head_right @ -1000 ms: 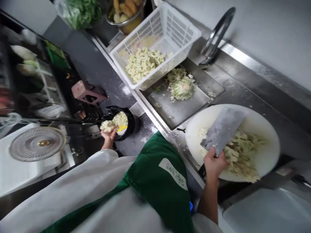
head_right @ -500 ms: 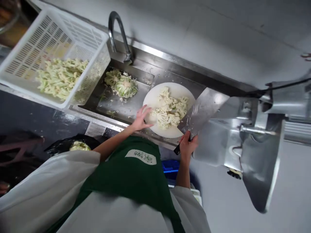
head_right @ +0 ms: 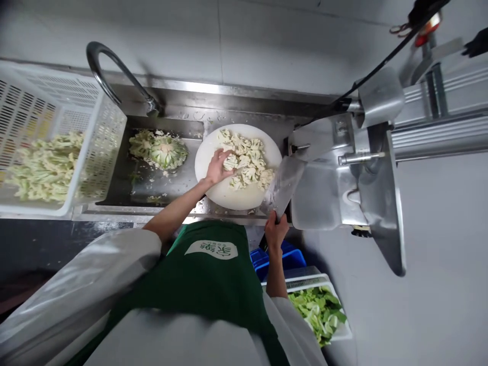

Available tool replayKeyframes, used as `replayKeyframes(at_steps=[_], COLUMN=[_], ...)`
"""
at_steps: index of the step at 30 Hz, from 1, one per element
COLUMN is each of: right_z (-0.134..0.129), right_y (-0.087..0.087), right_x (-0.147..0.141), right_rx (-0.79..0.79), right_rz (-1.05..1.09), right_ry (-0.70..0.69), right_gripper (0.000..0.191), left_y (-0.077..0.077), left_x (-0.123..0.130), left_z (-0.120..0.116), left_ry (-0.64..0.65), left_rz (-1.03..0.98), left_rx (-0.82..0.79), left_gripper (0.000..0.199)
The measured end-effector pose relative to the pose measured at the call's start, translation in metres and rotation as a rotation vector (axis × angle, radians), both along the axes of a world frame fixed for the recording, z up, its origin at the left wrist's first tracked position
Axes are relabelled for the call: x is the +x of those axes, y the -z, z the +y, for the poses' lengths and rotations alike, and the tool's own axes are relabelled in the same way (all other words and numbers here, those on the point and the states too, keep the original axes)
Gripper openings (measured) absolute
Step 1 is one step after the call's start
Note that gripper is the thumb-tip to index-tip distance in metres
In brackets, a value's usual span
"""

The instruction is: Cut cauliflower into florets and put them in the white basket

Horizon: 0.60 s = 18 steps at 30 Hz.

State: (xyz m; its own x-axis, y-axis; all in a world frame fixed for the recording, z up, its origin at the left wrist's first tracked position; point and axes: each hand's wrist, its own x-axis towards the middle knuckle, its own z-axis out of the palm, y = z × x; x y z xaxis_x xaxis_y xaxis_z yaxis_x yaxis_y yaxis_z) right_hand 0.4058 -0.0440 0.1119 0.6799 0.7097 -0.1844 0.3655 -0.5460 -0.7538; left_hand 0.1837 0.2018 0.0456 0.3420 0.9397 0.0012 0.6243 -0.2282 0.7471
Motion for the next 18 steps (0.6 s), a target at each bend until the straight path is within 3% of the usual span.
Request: replayKeyframes(at_steps=[3, 7, 12, 18], right_z=[0.004, 0.010, 0.016, 0.018], right_y=[-0.004, -0.011, -0.015, -0.011], right_x=[0.002, 0.003, 0.000, -0.006], right_rx=[-0.061, -0.102, -0.100, -0.077], right_rz=[-0.046, -0.088, -0.087, -0.070], right_ry=[-0.062, -0.112, -0.130, -0.175], right_gripper=[0.045, 0.048, 0.048, 0.045], left_y=[-0.001, -0.001, 0.015, 0.020], left_x=[-0.013, -0.042, -0.057, -0.046], left_z=[0.010, -0.006, -0.037, -0.033], left_ry=[0.007, -0.107, -0.117, -0.141], left_rz=[-0.290, -0.493, -0.459, -0.392], left_rx=[0.012, -0.025, -0.182, -0.148], left_gripper=[0.101, 0.102, 0.069, 0.058])
